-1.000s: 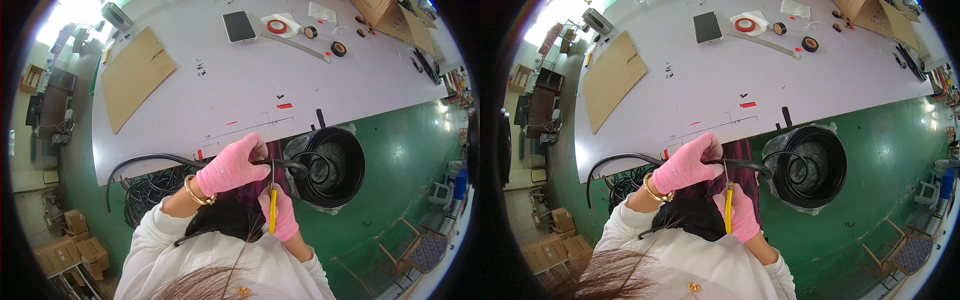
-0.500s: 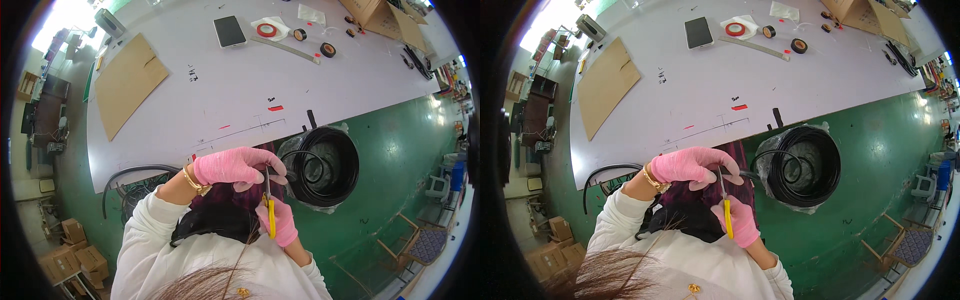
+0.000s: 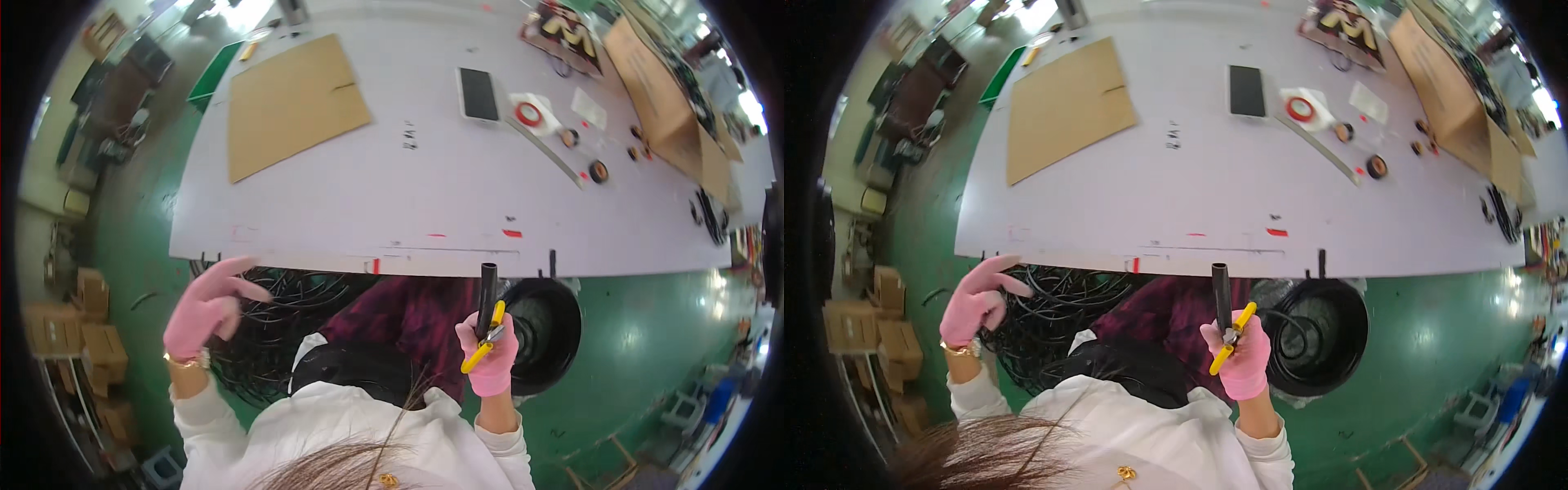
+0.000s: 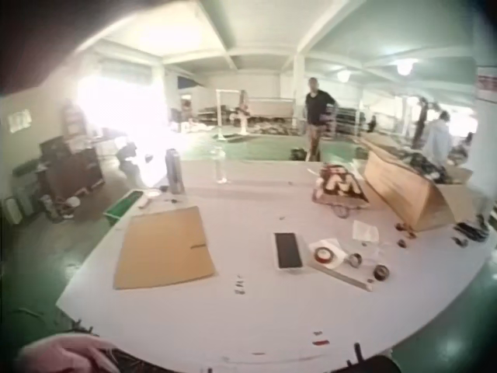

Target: Measuring and cutting lengths of black cable or hose using scissors at a factory workbench.

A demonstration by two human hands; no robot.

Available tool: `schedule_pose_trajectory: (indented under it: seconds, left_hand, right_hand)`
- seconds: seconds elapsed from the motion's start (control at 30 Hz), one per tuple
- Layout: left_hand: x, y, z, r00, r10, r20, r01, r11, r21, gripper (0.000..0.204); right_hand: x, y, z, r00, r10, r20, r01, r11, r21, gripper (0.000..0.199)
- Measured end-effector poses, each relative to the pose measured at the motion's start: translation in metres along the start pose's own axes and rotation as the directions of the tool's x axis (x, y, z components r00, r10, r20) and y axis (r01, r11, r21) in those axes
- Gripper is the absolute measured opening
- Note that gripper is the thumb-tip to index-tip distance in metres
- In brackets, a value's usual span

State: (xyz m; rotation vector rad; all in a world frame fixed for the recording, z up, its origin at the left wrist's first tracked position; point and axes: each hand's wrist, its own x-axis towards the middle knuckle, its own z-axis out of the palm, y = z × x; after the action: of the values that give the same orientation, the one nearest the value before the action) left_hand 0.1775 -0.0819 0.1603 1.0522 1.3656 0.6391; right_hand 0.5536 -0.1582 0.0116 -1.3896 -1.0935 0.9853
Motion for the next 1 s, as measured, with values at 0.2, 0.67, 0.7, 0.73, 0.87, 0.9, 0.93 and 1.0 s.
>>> schedule_pose_trajectory:
  seconds: [0.2,0.67,0.7,0.73,0.87,0.9,0.93,1.0]
  left_hand:
    - [-0.018,-0.008,0.031,0.96,0.279,-0.023,-0.24,0.862,0.446,0.066]
    - [0.039,-0.06,-0.015,0.941,0.16,-0.3,-0.31,0.044,-0.95,0.026]
    - [0.047,-0.071,-0.038,0.881,0.31,-0.358,-0.354,-0.069,-0.933,0.029]
    - [0.055,-0.081,-0.06,0.791,0.445,-0.42,-0.376,-0.188,-0.907,0.031]
    - [0.09,-0.107,-0.125,0.637,0.47,-0.611,-0.621,-0.157,-0.768,0.033]
    - [0.104,-0.113,-0.129,0.648,0.351,-0.676,-0.646,-0.216,-0.732,0.028]
    - [0.118,-0.119,-0.133,0.652,0.227,-0.724,-0.673,-0.268,-0.69,0.024]
    - [0.144,-0.141,-0.154,0.593,0.07,-0.802,-0.766,-0.26,-0.588,0.029]
  right_hand:
    - [0.018,-0.062,0.085,0.932,-0.138,0.334,0.237,0.931,-0.278,0.032]
    - [0.06,-0.087,0.165,0.713,0.189,0.675,0.236,0.842,-0.485,0.031]
    - [0.064,-0.09,0.161,0.7,0.19,0.689,0.251,0.837,-0.486,0.031]
    - [0.069,-0.094,0.156,0.689,0.363,0.628,-0.044,0.885,-0.463,0.025]
    - [0.078,-0.105,0.169,0.748,0.523,0.409,-0.47,0.852,-0.23,0.01]
    - [0.081,-0.104,0.175,0.744,0.519,0.421,-0.459,0.855,-0.243,0.01]
    - [0.083,-0.101,0.181,0.806,0.412,0.425,-0.315,0.906,-0.283,0.009]
    - [0.087,-0.093,0.194,0.875,0.171,0.453,-0.005,0.939,-0.344,0.007]
